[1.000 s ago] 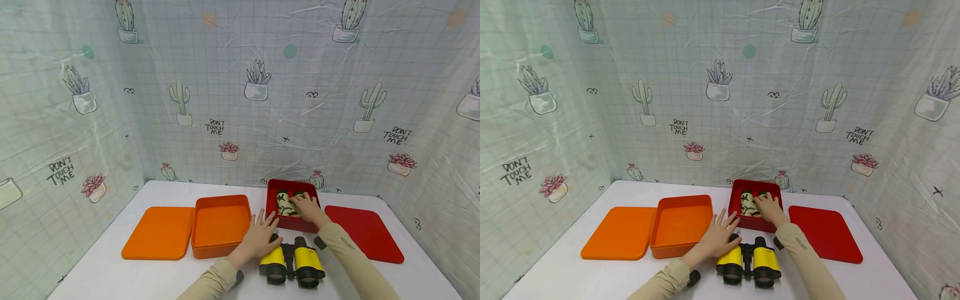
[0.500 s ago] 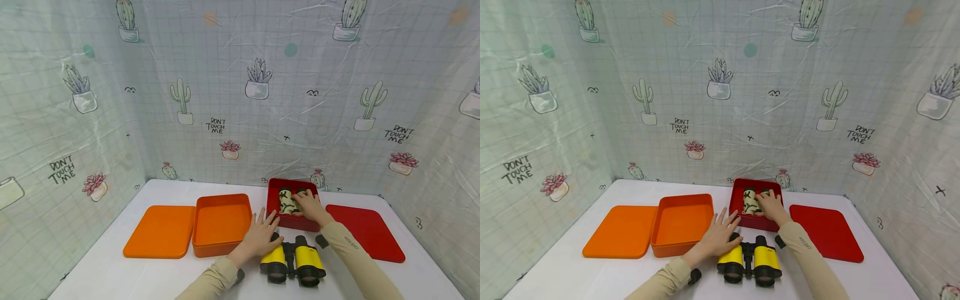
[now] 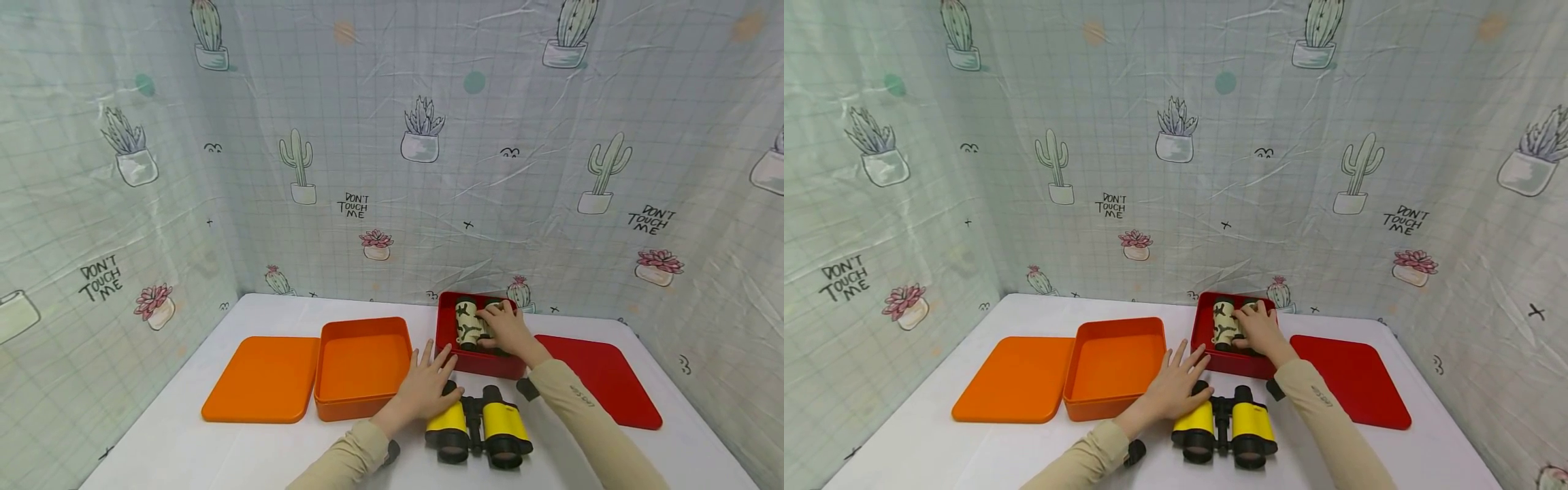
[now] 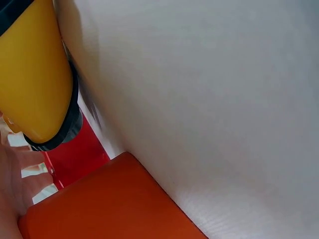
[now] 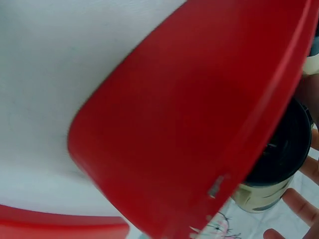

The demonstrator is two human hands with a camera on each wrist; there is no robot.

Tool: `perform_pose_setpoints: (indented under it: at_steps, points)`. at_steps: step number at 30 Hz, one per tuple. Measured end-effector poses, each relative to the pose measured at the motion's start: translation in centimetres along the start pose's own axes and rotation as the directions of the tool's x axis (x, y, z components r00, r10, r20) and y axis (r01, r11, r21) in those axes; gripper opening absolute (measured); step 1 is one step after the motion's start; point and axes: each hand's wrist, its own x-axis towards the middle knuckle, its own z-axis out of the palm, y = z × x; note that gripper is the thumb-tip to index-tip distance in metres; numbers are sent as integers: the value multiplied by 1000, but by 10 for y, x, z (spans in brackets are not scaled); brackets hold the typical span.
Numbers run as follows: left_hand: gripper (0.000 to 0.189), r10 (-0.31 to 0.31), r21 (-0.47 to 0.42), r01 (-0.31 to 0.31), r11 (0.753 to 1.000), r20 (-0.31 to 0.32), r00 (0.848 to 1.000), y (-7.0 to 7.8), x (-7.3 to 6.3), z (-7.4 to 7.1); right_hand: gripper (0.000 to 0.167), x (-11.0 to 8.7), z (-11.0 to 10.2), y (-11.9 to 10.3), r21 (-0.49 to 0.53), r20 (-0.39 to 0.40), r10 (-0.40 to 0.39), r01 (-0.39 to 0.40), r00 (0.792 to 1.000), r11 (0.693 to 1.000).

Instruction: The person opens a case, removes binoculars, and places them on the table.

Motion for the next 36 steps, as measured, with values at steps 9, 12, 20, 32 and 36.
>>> perform_pose_setpoints:
  at_steps: [9,12,20,32,36]
  points:
    - [61,-2,-5,2,1000,11,1000,-1,2,2,60,-4,-19,1,16,-48,6,-6,999,1000]
    - [61,-4,-5,4,1000,16,1000,-2,2,2,60,-8,-24,3,33,-55,12,-10,998,999]
    - [61,1,-10,-1,1000,11,1000,-4,1,1,60,-21,-36,6,27,-59,24,-23,998,999]
    - [61,-7,-25,7,1000,26,1000,-5,3,0,60,-47,-47,7,26,-71,32,-30,997,999]
    - [61,-3,-26,3,1000,21,1000,-5,3,0,60,-56,-50,5,21,-82,31,-29,996,999]
